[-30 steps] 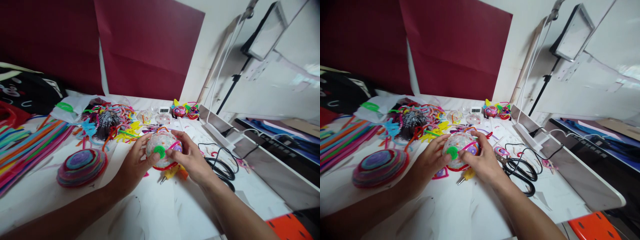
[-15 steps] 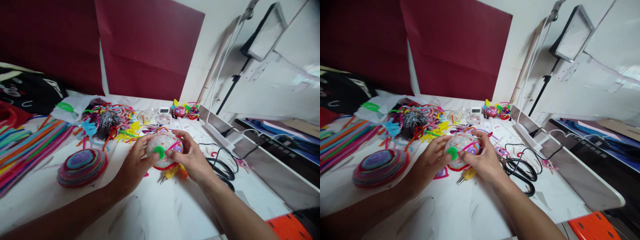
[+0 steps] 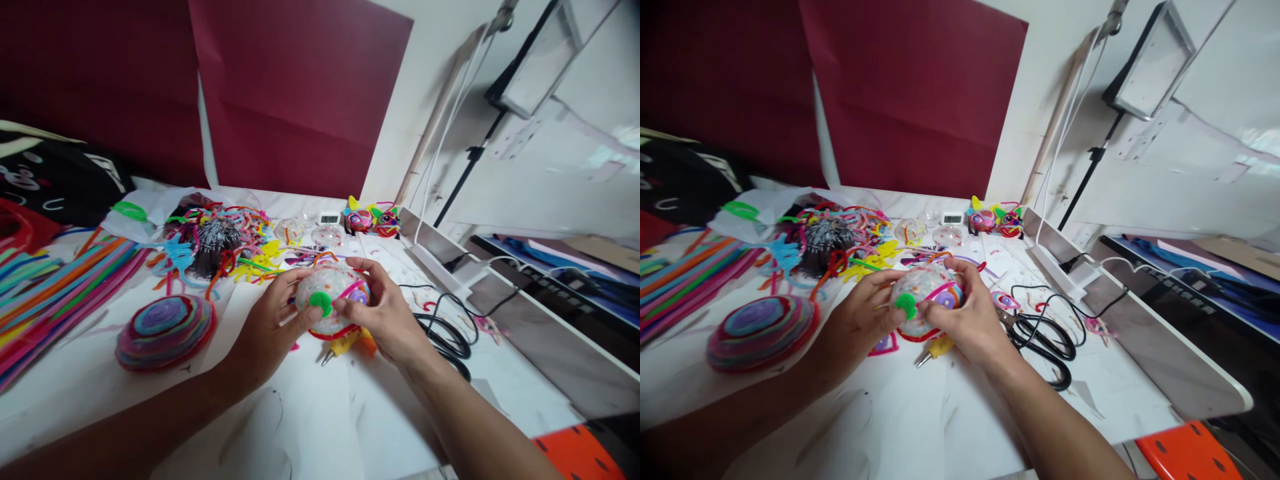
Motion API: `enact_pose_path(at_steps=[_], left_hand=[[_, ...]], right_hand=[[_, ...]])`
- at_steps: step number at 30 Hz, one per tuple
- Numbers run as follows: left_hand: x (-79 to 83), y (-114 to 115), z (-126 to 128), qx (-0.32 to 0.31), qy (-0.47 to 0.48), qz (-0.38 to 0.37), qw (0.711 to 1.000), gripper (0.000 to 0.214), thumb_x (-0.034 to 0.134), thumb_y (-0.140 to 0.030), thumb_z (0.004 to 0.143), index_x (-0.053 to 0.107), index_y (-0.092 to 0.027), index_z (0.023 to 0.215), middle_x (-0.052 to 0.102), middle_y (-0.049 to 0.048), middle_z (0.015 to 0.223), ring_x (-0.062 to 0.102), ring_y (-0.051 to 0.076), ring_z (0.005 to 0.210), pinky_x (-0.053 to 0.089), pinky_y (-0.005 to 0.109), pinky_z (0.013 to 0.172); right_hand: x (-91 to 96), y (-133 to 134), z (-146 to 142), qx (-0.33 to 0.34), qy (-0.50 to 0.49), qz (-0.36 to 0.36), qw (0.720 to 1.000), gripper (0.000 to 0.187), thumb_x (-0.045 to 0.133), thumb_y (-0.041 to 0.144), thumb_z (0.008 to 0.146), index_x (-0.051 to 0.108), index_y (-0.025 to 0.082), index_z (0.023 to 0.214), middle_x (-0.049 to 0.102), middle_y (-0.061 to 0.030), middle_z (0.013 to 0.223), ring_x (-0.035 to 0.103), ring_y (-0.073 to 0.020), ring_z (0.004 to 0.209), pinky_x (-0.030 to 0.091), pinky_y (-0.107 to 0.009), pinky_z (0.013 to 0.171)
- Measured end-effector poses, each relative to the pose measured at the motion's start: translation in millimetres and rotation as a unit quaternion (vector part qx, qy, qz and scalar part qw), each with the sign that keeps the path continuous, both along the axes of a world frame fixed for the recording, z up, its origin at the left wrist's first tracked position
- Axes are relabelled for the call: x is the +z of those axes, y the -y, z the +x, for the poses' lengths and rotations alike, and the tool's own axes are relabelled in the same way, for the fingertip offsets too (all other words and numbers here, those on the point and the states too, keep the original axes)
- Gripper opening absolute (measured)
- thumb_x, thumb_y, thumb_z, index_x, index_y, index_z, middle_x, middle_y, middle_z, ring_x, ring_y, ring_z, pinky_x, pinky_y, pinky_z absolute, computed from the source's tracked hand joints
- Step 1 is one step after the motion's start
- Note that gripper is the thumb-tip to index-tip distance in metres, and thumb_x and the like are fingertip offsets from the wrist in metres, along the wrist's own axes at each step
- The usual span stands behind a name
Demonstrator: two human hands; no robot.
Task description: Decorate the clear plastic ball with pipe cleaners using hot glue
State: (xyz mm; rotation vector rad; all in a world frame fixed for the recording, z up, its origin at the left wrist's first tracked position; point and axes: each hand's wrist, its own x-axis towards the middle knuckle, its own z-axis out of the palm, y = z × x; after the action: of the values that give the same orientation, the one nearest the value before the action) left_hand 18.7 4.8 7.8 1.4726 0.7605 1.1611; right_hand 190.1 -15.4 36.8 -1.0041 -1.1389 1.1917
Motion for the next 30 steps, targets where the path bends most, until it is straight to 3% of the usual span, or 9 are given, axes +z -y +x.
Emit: enact_pose_path(at_steps=[7,14,22,26,30], left_hand=[[-1.1,5,0,0.019,-0.019,0.027,0.999,0.046,0.068,-0.036,0.081,0.048,-0.023,0.12,0.059,0.0101,0.126,0.059,0.028,0.116,0.048,0.044,0.097],[1.6,8,0,0.04,-0.043,0.036,0.998,0.045,0.068,-0.036,0.08,0.048,-0.023,0.119,0.057,0.011,0.129,0.057,0.029,0.119,0.048,0.045,0.097],[1.0,6,0,0.014,-0.033,0.064,0.997,0.04,0.066,-0.032,0.083,0.047,-0.026,0.118,0.057,0.0076,0.127,0.056,0.026,0.119,0.048,0.043,0.099],[3.4,4,-5,0.029,-0.083,0.142,0.986,0.04,0.063,-0.031,0.086,0.047,-0.027,0.122,0.05,0.0073,0.137,0.047,0.026,0.129,0.04,0.044,0.106],[14.3,5,-11,0.102,-0.206,0.286,0.93,0.033,0.062,-0.029,0.086,0.054,-0.026,0.117,0.046,0.0072,0.138,0.039,0.026,0.133,0.032,0.043,0.111]], right_hand=[[4.9,1,-2,-0.032,0.051,-0.007,0.998,0.065,0.07,0.015,0.051,0.046,0.023,0.111,0.058,0.0043,0.083,0.058,-0.014,0.072,0.049,-0.025,0.062],[3.7,1,-2,-0.031,0.08,0.0,0.996,0.065,0.068,0.017,0.053,0.043,0.023,0.113,0.058,0.0034,0.086,0.058,-0.0145,0.07,0.049,-0.027,0.063],[5.5,4,-2,-0.034,0.066,0.034,0.997,0.065,0.068,0.011,0.052,0.042,0.024,0.11,0.058,0.0045,0.084,0.057,-0.0121,0.064,0.048,-0.024,0.058],[6.4,4,-2,-0.031,0.047,0.038,0.998,0.064,0.069,0.011,0.052,0.042,0.024,0.109,0.057,0.0054,0.083,0.055,-0.0109,0.061,0.048,-0.025,0.057],[5.9,4,-1,-0.023,0.058,0.038,0.997,0.065,0.069,0.01,0.054,0.041,0.025,0.11,0.057,0.0057,0.083,0.054,-0.0107,0.06,0.049,-0.026,0.059]])
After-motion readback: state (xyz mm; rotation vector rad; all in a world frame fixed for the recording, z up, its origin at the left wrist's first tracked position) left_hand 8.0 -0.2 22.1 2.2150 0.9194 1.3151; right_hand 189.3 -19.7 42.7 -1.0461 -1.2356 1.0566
